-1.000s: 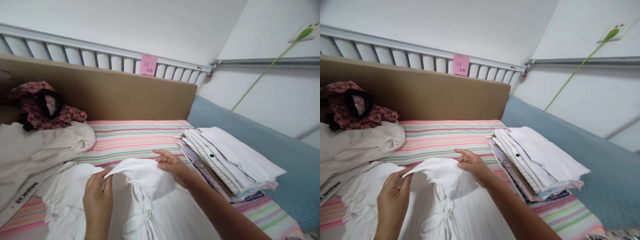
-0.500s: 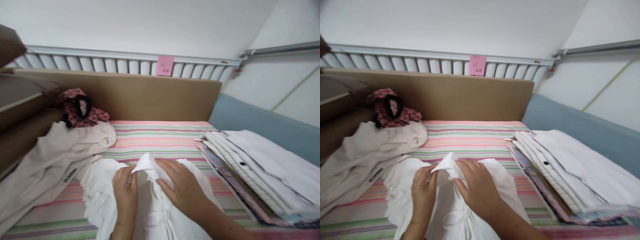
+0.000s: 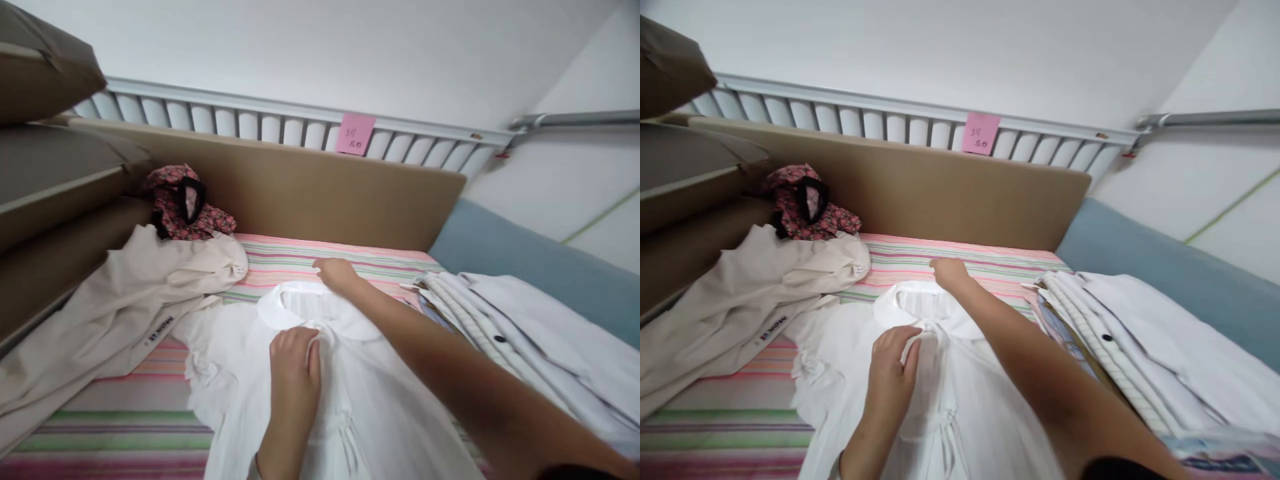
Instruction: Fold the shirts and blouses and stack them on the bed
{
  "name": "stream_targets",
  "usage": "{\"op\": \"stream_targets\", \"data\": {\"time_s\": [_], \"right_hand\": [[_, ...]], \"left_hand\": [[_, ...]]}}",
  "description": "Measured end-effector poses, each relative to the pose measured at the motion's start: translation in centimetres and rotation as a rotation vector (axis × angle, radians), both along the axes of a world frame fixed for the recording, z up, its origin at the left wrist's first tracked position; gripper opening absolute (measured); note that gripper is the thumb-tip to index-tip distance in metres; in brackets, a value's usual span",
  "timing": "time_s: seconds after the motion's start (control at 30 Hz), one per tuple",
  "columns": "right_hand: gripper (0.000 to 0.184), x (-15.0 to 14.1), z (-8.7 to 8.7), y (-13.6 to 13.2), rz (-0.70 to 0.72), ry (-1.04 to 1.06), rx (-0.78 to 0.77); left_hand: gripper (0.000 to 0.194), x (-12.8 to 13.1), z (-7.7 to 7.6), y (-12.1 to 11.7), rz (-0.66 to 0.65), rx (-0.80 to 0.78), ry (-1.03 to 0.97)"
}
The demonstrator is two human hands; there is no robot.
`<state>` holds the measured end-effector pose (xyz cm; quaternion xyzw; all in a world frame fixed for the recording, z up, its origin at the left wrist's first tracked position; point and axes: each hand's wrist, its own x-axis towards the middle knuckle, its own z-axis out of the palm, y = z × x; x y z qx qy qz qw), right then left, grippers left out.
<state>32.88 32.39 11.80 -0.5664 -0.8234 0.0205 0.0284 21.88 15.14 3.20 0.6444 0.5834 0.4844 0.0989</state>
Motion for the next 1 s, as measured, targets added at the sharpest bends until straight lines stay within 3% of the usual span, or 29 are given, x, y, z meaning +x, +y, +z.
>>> {"op": "stream_targets", "data": {"time_s": [0.1,0.2,0.3,0.43,0.67,0.83,1.0], "right_hand": [[0.036,0.1,-0.7,0.9,-0.041,0.038,0.023],[0.034,1.8,-1.9,-1.4,0.006,0.090,0.048],[0.031,4.7,-2.8,-3.4,0.013,0.142,0.007],[0.030,7.5,-3.4,-3.0,-0.073,0.147,-0.059],[0.038,6.4,-5.2,-1.4,-0.150,0.076,-0.069],[0.054,6.0,-6.5,-0.5,-0.259,0.019,-0.167],[0.041,6.3,-6.1,-1.6,-0.239,0.004,-0.167]], "left_hand": [[0.021,-0.1,-1.6,0.6,-0.102,-0.257,0.069],[0.024,-0.1,-2.6,0.8,-0.136,-0.383,0.111],[0.024,0.3,-2.4,0.4,-0.187,-0.454,0.135],[0.027,0.9,-1.6,0.1,-0.205,-0.564,0.174],[0.032,1.2,-0.1,0.3,-0.208,-0.714,0.199],[0.033,1.2,-0.3,0.7,-0.219,-0.762,0.207],[0.032,1.2,-0.6,0.6,-0.219,-0.741,0.200]]}}
